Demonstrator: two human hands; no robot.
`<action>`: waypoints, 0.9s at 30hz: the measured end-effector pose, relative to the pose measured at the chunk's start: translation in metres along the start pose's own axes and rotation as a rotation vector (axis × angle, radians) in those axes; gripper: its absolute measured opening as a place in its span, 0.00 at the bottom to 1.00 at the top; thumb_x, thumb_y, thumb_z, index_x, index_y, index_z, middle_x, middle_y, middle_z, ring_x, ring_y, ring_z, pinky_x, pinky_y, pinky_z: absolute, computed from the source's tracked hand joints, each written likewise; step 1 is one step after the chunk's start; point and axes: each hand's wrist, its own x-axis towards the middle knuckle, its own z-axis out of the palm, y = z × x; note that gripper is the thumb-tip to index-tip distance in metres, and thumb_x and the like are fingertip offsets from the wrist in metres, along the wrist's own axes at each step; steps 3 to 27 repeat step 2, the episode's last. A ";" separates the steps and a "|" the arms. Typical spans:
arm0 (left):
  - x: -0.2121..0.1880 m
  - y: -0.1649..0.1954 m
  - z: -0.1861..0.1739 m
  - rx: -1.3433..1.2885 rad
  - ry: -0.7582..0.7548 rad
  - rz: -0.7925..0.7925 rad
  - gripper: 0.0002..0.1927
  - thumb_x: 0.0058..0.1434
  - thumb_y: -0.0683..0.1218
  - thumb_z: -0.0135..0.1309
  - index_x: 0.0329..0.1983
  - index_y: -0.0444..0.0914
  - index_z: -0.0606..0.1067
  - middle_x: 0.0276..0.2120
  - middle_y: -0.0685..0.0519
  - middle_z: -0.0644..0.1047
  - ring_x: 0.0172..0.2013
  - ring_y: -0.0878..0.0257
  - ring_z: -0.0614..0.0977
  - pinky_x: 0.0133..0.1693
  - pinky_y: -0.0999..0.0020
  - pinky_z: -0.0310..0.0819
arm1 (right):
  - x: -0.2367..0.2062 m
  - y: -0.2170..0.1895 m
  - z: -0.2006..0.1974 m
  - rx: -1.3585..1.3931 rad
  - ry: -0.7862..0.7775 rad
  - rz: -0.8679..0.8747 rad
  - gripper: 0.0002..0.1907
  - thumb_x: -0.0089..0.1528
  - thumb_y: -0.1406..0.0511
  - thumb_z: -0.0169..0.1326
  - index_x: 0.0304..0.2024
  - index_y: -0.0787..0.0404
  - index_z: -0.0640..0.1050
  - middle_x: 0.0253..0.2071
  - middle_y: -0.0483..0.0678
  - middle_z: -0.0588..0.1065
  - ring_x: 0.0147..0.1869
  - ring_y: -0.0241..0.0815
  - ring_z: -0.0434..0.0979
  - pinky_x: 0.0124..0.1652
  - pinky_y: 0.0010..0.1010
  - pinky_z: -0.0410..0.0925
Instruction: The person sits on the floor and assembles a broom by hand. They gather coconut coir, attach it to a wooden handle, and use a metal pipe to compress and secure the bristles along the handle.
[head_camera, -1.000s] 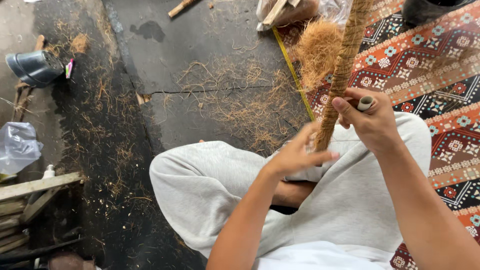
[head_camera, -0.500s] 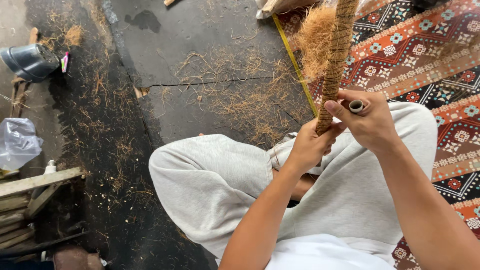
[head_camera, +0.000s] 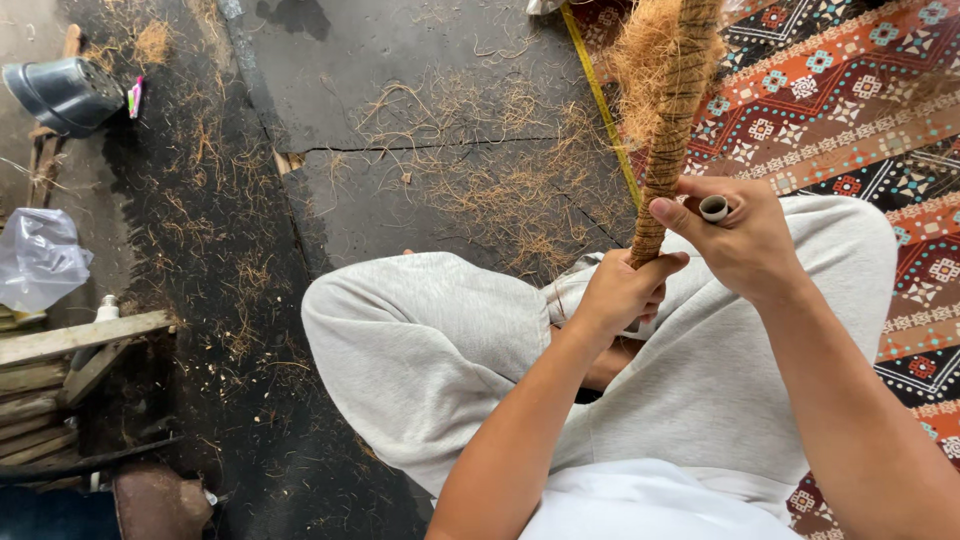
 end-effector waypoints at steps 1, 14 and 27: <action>-0.001 0.001 0.002 -0.012 -0.017 0.011 0.19 0.63 0.51 0.60 0.22 0.44 0.64 0.15 0.63 0.63 0.15 0.72 0.60 0.19 0.70 0.55 | 0.000 0.000 -0.001 0.002 0.006 0.007 0.10 0.67 0.62 0.60 0.43 0.64 0.82 0.29 0.38 0.75 0.32 0.24 0.67 0.29 0.22 0.61; -0.001 0.002 0.003 -0.025 -0.034 0.022 0.20 0.64 0.51 0.60 0.23 0.43 0.64 0.16 0.63 0.63 0.16 0.73 0.61 0.19 0.71 0.56 | 0.000 0.001 -0.001 0.003 0.012 0.015 0.10 0.67 0.62 0.60 0.42 0.65 0.82 0.28 0.38 0.75 0.32 0.25 0.67 0.29 0.22 0.60; -0.001 0.002 0.003 -0.025 -0.034 0.022 0.20 0.64 0.51 0.60 0.23 0.43 0.64 0.16 0.63 0.63 0.16 0.73 0.61 0.19 0.71 0.56 | 0.000 0.001 -0.001 0.003 0.012 0.015 0.10 0.67 0.62 0.60 0.42 0.65 0.82 0.28 0.38 0.75 0.32 0.25 0.67 0.29 0.22 0.60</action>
